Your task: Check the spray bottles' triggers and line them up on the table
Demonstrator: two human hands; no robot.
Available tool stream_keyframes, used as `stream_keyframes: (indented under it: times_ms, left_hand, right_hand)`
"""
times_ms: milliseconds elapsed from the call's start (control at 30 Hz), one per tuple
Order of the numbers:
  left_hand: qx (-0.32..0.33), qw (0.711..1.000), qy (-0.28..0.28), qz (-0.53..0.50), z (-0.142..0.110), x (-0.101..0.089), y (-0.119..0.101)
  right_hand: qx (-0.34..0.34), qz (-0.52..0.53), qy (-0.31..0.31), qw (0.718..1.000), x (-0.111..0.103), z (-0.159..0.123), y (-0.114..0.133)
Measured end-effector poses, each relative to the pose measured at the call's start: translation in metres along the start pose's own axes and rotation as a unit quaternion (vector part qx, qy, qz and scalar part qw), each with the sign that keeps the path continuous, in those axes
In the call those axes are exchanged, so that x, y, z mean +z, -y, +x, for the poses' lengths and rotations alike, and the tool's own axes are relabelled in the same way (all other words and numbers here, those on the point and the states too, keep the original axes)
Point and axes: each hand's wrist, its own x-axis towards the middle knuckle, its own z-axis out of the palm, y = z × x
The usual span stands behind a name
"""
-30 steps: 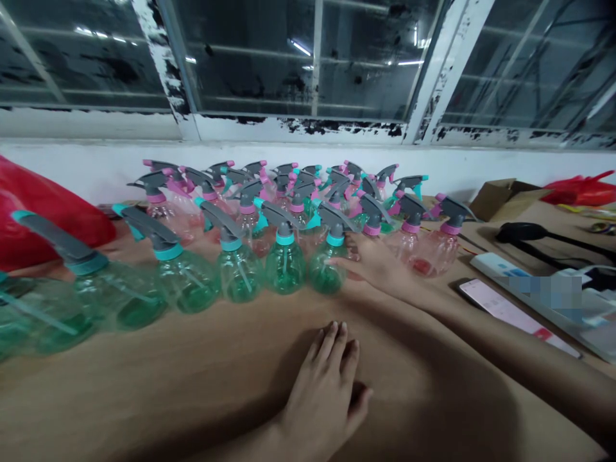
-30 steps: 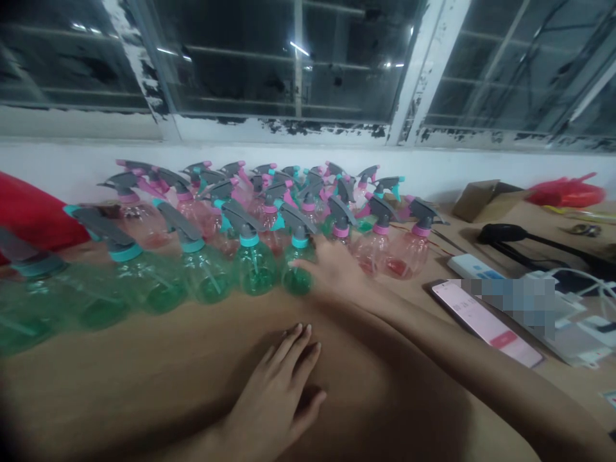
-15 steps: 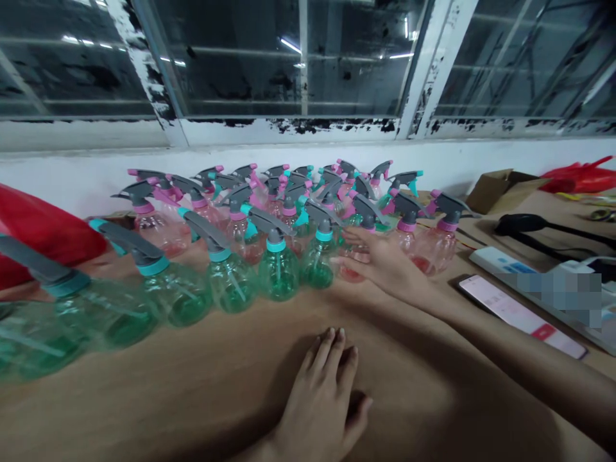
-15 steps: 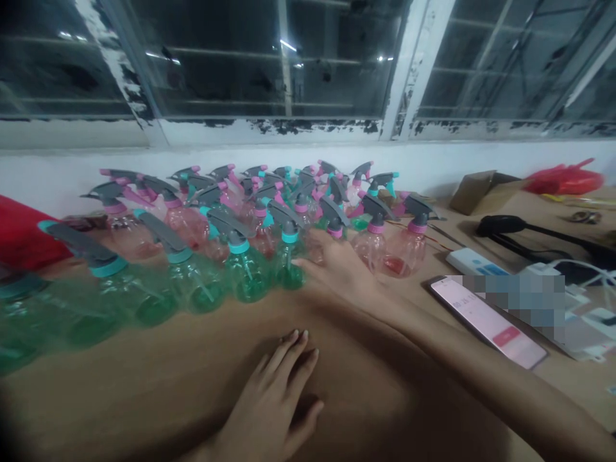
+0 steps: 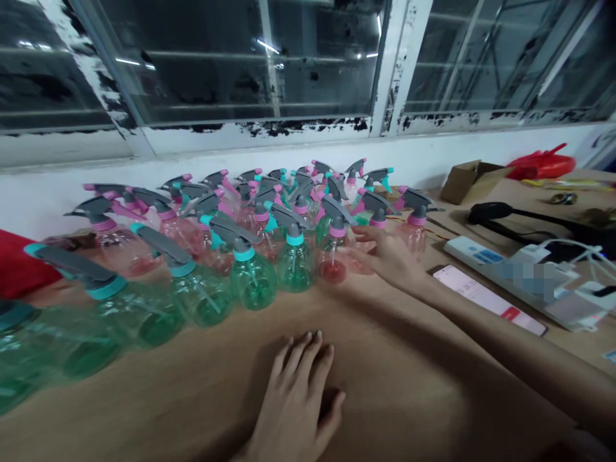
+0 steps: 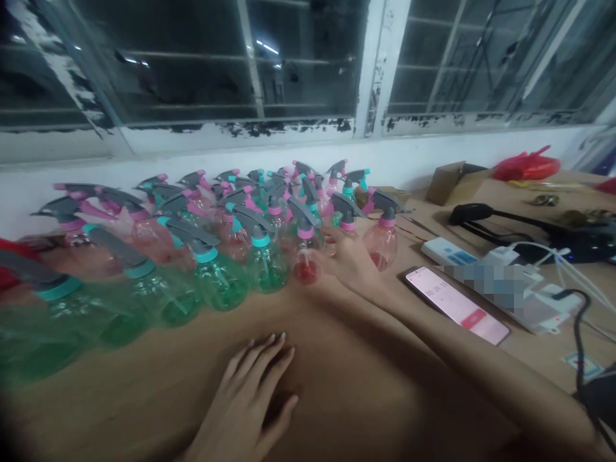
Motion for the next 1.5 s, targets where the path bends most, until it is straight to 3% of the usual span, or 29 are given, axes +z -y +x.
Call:
stream_keyframes:
  times_ms: [167, 300, 633, 833, 1000, 1167, 1267, 1500]
  left_hand:
    - [0.001, 1.0, 0.001, -0.018, 0.005, -0.004, 0.002]
    - [-0.018, 0.998, -0.001, -0.061, 0.01, -0.008, 0.004]
    - [-0.19, 0.958, 0.003, -0.216, 0.038, -0.01, 0.013]
    - [-0.182, 0.953, 0.014, -0.243, 0.061, -0.016, 0.001]
    - [-0.175, 0.954, 0.009, -0.242, 0.067, -0.017, -0.014]
    - [-0.171, 0.953, 0.009, -0.25, 0.07, -0.014, -0.021]
    - [-0.175, 0.951, 0.021, -0.254, 0.074, -0.015, -0.025]
    - [-0.152, 0.955, 0.029, -0.253, 0.08, -0.015, -0.024]
  right_hand:
    - [-0.011, -0.027, 0.001, 1.0, 0.018, 0.01, 0.005]
    - [-0.008, -0.058, 0.011, 0.998, 0.02, 0.009, 0.006]
    - [-0.033, -0.104, 0.045, 0.993, -0.014, -0.038, 0.017]
    - [-0.078, -0.085, 0.076, 0.99, -0.031, -0.073, 0.032]
    - [-0.055, -0.078, 0.117, 0.989, -0.049, -0.076, 0.041]
    - [-0.066, 0.109, 0.146, 0.981, -0.05, -0.058, 0.034]
    - [-0.063, 0.223, 0.117, 0.966, -0.04, -0.051, 0.032]
    - [-0.067, 0.335, 0.073, 0.937, -0.021, -0.046, 0.037]
